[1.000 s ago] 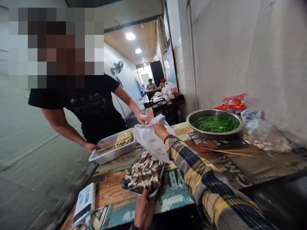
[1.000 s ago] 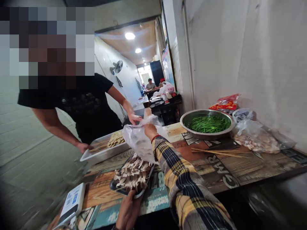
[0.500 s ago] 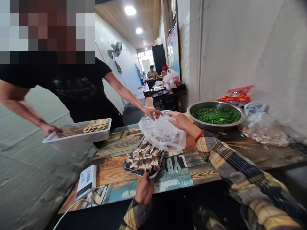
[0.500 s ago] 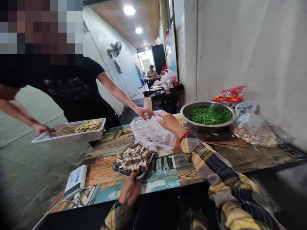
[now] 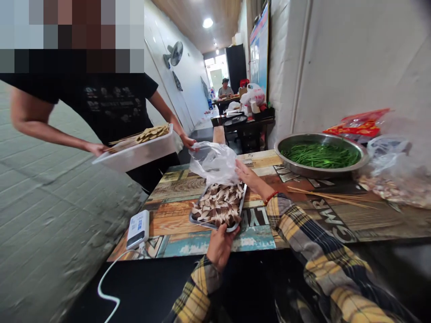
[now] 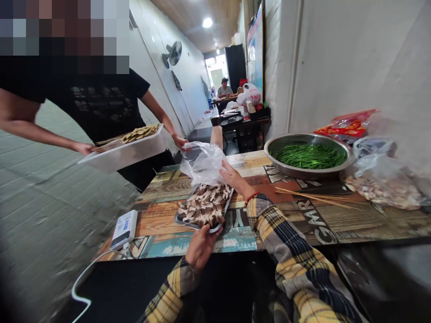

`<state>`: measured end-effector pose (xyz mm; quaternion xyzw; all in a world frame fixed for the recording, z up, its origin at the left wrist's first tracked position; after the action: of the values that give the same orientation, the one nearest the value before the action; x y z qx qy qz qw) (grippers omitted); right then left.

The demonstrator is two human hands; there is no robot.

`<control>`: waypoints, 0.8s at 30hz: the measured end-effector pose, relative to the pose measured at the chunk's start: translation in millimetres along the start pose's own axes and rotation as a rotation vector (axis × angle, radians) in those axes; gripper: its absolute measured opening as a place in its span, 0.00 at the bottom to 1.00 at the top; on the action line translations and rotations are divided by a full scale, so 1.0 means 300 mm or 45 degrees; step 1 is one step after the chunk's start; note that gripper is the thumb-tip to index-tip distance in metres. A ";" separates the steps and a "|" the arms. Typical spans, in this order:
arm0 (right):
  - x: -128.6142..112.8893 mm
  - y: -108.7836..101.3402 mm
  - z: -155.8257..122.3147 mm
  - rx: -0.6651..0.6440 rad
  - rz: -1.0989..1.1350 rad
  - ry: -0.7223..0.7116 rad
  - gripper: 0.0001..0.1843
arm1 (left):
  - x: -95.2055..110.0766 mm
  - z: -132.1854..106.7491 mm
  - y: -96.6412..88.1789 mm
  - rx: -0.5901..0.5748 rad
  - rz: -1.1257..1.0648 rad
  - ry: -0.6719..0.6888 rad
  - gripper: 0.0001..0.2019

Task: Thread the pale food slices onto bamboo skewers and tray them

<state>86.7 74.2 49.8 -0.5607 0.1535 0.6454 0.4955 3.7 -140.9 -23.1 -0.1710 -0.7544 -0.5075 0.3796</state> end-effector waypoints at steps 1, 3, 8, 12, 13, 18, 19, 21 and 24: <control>-0.008 -0.005 0.002 0.022 0.050 -0.010 0.29 | -0.012 -0.004 0.010 -0.019 -0.006 -0.022 0.11; -0.007 -0.046 -0.023 0.112 0.138 0.002 0.28 | -0.037 -0.009 0.036 -0.068 0.001 -0.086 0.11; 0.056 -0.186 -0.227 0.203 0.148 0.107 0.26 | -0.104 -0.015 0.147 -0.264 -0.019 -0.307 0.09; 0.098 -0.231 -0.454 0.225 0.026 0.209 0.23 | -0.137 -0.046 0.234 -0.565 0.237 -0.574 0.13; 0.106 -0.230 -0.507 0.206 0.006 0.241 0.22 | -0.130 -0.051 0.241 -0.621 0.327 -0.579 0.14; 0.130 -0.217 -0.706 0.256 -0.161 0.325 0.19 | 0.012 0.013 0.200 -0.434 0.803 -0.027 0.09; 0.131 -0.212 -0.730 0.283 -0.185 0.323 0.19 | 0.044 0.033 0.192 -0.353 0.851 0.116 0.06; 0.131 -0.200 -0.767 0.325 -0.205 0.293 0.19 | 0.082 0.066 0.195 -0.305 1.020 0.296 0.04; 0.126 -0.182 -0.799 0.321 -0.197 0.221 0.18 | 0.078 0.089 0.235 -0.415 1.609 0.517 0.04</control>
<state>272.4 -63.6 -41.4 -0.5577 0.2318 0.5302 0.5951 23.0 -89.9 33.9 -0.5351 -0.3373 -0.3176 0.7065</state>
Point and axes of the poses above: each hand's wrist, its own z-axis towards the middle knuckle, its own y-axis out of the palm, x = y × z, the point moved 3 cm from there along z, towards the middle knuckle, and after that the axes turned 6 degrees about -x, right-handed, at the moved point
